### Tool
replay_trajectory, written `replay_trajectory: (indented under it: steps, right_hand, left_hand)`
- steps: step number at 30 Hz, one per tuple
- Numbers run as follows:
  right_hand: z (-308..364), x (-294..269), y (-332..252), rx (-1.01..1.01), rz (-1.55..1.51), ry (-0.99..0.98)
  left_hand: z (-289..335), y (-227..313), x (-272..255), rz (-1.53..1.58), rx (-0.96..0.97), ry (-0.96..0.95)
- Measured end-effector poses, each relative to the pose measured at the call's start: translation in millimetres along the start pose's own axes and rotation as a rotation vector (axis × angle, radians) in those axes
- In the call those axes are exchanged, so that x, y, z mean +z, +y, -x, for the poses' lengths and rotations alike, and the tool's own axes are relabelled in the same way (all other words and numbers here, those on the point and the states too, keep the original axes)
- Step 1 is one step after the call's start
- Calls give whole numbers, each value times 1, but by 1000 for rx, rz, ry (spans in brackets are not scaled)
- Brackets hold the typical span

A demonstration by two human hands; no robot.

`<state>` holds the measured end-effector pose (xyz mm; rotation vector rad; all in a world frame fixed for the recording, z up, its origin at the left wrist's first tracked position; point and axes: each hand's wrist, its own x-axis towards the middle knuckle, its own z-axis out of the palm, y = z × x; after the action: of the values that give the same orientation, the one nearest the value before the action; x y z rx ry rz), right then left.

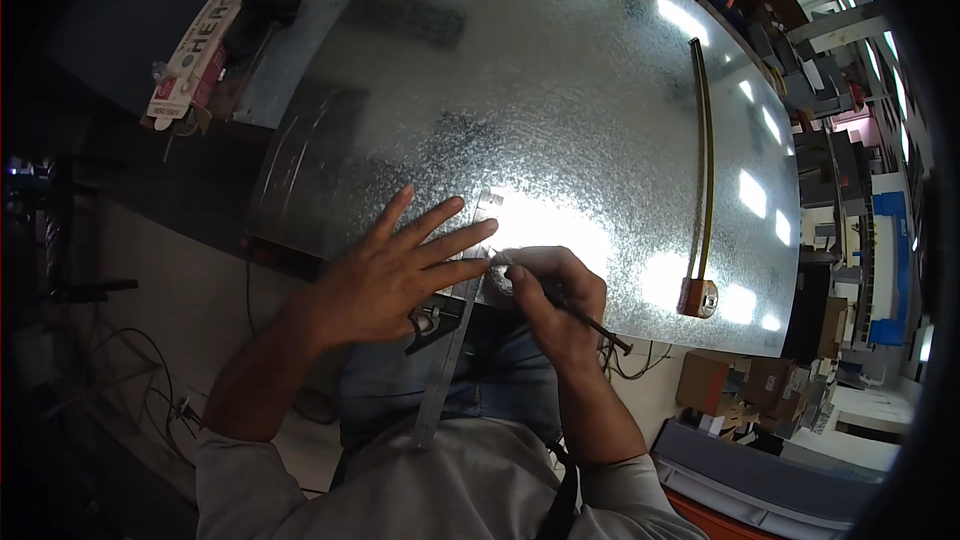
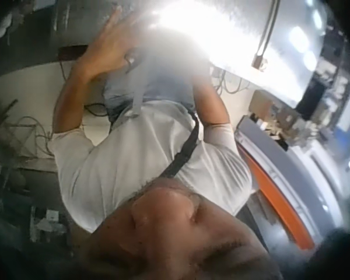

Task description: Measuring a metal sheet using a tape measure and a combination square and marking it with a scribe.

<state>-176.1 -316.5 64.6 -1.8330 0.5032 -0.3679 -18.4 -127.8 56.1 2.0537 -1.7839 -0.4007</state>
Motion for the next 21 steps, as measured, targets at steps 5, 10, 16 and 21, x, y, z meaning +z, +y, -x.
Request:
replay_trajectory:
  steps: [5, 10, 16, 21]
  right_hand:
    - [-1, 4, -5, 34, 29, -81]
    - [-3, 5, -3, 66, -105, -66]
    - [-3, -9, -5, 103, -85, -164]
    - [19, -23, -7, 3, -9, -14]
  left_hand:
    - [1, 0, 0, -14, 4, 0]
    - [1, 0, 0, -37, 6, -38]
    - [-1, 1, 0, -35, -4, -32]
    - [0, 2, -1, -31, -2, -27]
